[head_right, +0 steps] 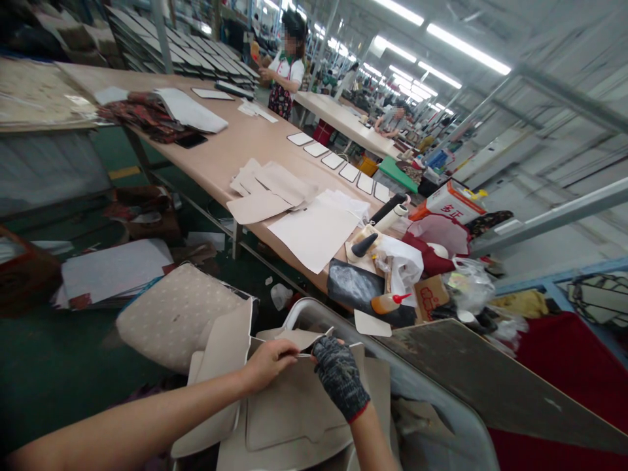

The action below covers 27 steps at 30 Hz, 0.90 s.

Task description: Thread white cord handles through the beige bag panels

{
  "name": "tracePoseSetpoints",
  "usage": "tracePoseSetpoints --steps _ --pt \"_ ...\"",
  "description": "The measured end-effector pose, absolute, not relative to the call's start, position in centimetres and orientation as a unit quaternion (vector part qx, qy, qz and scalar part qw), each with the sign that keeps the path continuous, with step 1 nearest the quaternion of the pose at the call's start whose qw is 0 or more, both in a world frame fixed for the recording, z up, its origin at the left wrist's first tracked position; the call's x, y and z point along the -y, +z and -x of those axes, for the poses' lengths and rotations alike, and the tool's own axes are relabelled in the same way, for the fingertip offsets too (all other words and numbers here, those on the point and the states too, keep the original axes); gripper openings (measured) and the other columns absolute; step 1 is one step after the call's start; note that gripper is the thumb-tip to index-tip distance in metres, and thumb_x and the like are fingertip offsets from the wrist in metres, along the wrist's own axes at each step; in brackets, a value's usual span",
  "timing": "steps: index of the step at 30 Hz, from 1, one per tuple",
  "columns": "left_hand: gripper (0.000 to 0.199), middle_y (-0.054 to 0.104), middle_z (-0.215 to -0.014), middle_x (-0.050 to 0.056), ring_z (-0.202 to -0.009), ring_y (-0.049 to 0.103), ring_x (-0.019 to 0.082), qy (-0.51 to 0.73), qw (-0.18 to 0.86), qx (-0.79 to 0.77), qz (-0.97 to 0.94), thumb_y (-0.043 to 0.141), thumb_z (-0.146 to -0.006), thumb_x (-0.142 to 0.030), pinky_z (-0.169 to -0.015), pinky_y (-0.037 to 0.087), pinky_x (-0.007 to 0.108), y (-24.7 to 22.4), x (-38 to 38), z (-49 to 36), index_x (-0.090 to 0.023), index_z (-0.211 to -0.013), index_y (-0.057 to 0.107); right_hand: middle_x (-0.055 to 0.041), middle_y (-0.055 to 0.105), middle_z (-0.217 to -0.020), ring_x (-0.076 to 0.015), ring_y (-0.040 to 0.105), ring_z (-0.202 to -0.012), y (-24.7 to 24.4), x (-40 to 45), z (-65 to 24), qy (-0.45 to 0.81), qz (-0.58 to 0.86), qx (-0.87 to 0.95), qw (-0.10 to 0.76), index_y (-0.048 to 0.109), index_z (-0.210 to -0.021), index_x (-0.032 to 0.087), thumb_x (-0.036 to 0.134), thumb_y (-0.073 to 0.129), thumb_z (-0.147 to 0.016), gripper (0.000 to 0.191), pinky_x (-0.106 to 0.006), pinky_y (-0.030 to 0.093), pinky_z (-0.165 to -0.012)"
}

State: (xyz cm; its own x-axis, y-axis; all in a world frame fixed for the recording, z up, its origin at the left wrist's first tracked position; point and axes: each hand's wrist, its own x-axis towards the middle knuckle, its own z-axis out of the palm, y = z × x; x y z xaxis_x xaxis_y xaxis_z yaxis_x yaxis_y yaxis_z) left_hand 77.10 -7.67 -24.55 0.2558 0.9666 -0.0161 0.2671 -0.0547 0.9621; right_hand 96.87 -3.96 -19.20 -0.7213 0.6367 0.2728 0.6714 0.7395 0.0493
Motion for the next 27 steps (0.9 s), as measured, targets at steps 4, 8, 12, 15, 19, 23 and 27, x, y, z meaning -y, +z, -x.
tracePoseSetpoints --steps 4,8,12,15,19,23,27 --pt "0.02 0.071 -0.097 0.004 -0.093 0.063 0.019 0.362 0.478 -0.486 -0.636 0.061 -0.081 -0.019 -0.085 0.046 0.026 -24.4 7.8 -76.9 -0.02 -0.098 0.071 -0.0052 0.071 -0.084 -0.02 0.064 -0.077 -19.6 4.1 -97.1 -0.071 0.352 0.924 0.13 0.067 -0.082 0.021 0.01 0.045 -0.077 0.024 -0.035 0.044 -0.081" --pt "0.016 0.071 -0.093 0.005 -0.091 0.063 0.018 0.349 0.444 -0.489 -0.664 0.059 -0.084 -0.019 -0.084 0.046 0.026 -24.8 7.7 -77.2 -0.018 -0.092 0.073 -0.0033 0.071 -0.088 -0.0202 0.064 -0.085 -19.9 4.1 -97.2 -0.037 0.377 0.92 0.1 0.067 -0.083 0.023 0.007 0.046 -0.075 0.027 -0.036 0.041 -0.087" --pt "0.017 0.069 -0.093 0.005 -0.091 0.063 0.018 0.334 0.406 -0.48 -0.703 0.057 -0.086 -0.02 -0.082 0.047 0.026 -25.2 7.6 -77.4 -0.02 -0.091 0.073 -0.0015 0.069 -0.09 -0.0191 0.062 -0.087 -18.9 4.2 -96.9 -0.02 0.392 0.919 0.034 0.068 -0.089 0.026 0.005 0.05 -0.074 0.032 -0.033 0.04 -0.085" --pt "0.018 0.068 -0.092 0.005 -0.091 0.061 0.019 0.325 0.376 -0.486 -0.719 0.054 -0.087 -0.019 -0.081 0.047 0.026 -25.1 7.7 -77.5 -0.02 -0.089 0.072 -0.0006 0.068 -0.088 -0.0187 0.061 -0.086 -18.6 4.3 -96.3 -0.019 0.379 0.925 0.009 0.068 -0.09 0.028 0.008 0.052 -0.077 0.028 -0.032 0.041 -0.084" --pt "0.018 0.067 -0.09 0.005 -0.09 0.06 0.019 0.338 0.365 -0.485 -0.719 0.053 -0.086 -0.016 -0.082 0.046 0.027 -24.8 8.0 -77.8 -0.018 -0.09 0.07 -0.0044 0.067 -0.083 -0.0206 0.062 -0.08 -20.2 4.6 -95.8 -0.063 0.358 0.931 0.034 0.066 -0.083 0.022 0.015 0.053 -0.083 0.015 -0.036 0.045 -0.081" --pt "0.017 0.068 -0.091 0.006 -0.092 0.061 0.019 0.328 0.383 -0.485 -0.715 0.054 -0.087 -0.017 -0.083 0.047 0.028 -25.0 8.2 -77.2 -0.017 -0.092 0.07 -0.0083 0.067 -0.081 -0.0235 0.062 -0.078 -22.3 4.9 -96.1 -0.108 0.339 0.931 0.084 0.064 -0.084 0.018 0.017 0.043 -0.089 0.021 -0.041 0.048 -0.08" --pt "0.018 0.068 -0.091 0.005 -0.09 0.062 0.019 0.306 0.374 -0.501 -0.718 0.053 -0.088 -0.02 -0.082 0.047 0.028 -25.8 8.5 -76.2 -0.018 -0.091 0.071 -0.0077 0.067 -0.081 -0.022 0.062 -0.076 -22.2 4.9 -96.4 -0.091 0.344 0.928 0.114 0.063 -0.079 0.018 0.017 0.042 -0.089 0.024 -0.039 0.049 -0.079"
